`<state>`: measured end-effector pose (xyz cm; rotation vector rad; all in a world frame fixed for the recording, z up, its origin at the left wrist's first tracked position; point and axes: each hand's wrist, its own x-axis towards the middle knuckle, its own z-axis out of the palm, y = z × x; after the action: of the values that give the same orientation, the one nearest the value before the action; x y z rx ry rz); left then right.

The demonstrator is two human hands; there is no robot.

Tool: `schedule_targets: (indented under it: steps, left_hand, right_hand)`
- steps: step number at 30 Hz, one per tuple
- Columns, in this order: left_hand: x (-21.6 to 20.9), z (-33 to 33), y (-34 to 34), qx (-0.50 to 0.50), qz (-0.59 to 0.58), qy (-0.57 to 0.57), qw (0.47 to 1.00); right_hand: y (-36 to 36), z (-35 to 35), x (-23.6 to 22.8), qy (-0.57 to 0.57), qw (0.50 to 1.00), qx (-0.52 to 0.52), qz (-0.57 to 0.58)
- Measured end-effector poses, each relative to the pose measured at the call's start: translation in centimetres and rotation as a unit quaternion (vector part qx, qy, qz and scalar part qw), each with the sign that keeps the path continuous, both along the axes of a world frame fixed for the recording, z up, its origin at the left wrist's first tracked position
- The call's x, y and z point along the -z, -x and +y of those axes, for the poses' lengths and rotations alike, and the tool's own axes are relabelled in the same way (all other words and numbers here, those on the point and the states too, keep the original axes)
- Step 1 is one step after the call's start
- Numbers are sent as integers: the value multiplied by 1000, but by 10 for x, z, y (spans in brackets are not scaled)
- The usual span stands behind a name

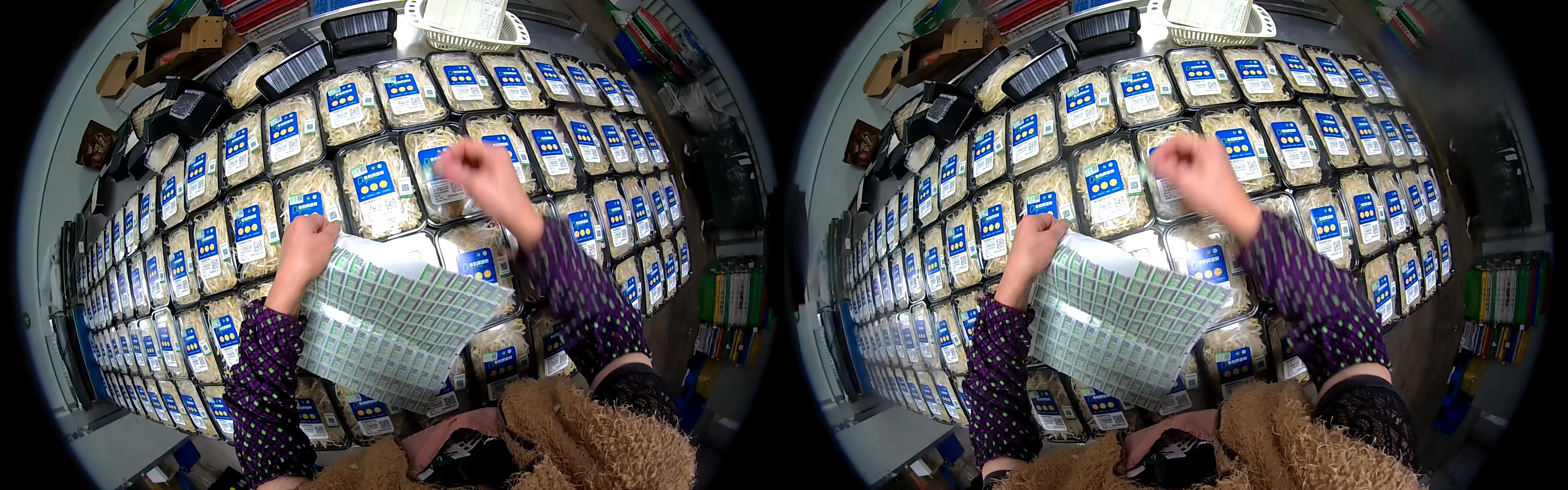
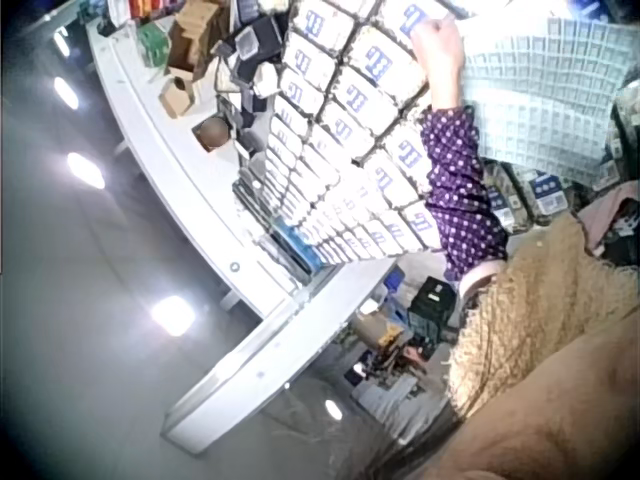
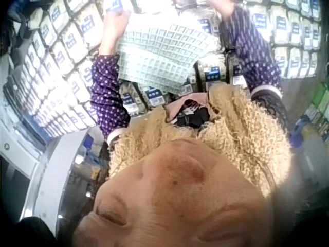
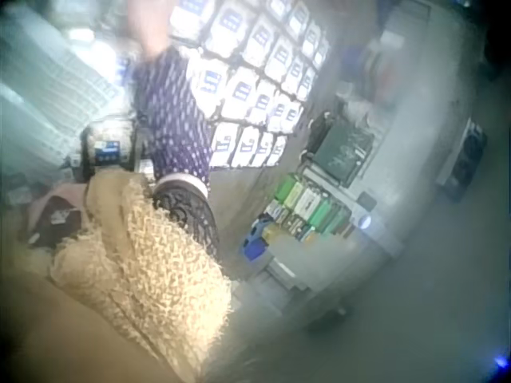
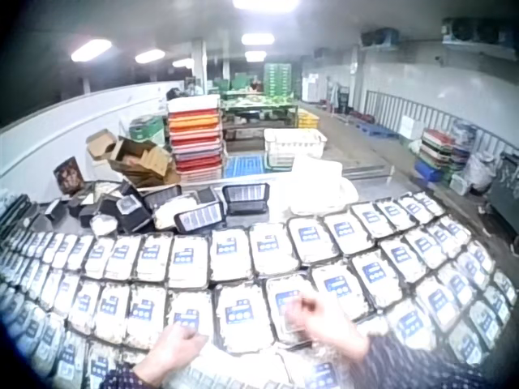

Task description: The person peels small white stickers from a large sheet and applies them one at a time to the lids of clear plastic food containers filled with sprouts.

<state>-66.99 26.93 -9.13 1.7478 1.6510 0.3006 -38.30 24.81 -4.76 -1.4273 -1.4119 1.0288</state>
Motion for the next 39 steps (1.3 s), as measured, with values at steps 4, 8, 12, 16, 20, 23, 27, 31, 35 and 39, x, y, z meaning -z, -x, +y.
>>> schedule_targets:
  steps: [4,8,12,16,20,23,27,31,35,39]
  left_hand:
    - [-11,-1,-22,16,-10,9,1000]
    - [-5,-4,-19,21,-6,-4,1000]
    - [-8,1,-28,32,-9,-10,999]
    - [-9,3,-24,21,-6,2,1000]
    - [-23,3,-47,46,2,-3,999]
    - [-26,2,-61,59,2,-10,998]
    - [-18,-2,-68,59,-27,-12,998]
    - [-14,-8,-86,63,-18,-15,998]
    - [-10,-15,-74,36,2,-6,999]
    - [-16,-17,-88,37,-17,0,999]
  right_hand:
    - [-31,59,64,64,994,78,-37]
    - [-17,68,90,1,950,109,-294]
    - [-40,46,67,-20,941,87,-328]
    - [-10,-45,-9,85,964,-251,17]
    - [-12,-83,-31,-53,958,-252,-123]
    - [-18,-98,-21,-194,942,-204,-182]
    - [-25,-120,-21,-247,918,-179,-253]
    - [-43,-130,-21,-257,925,-167,-227]
    - [-85,-52,-8,3,999,-8,52]
    - [-139,38,44,38,995,65,-60]
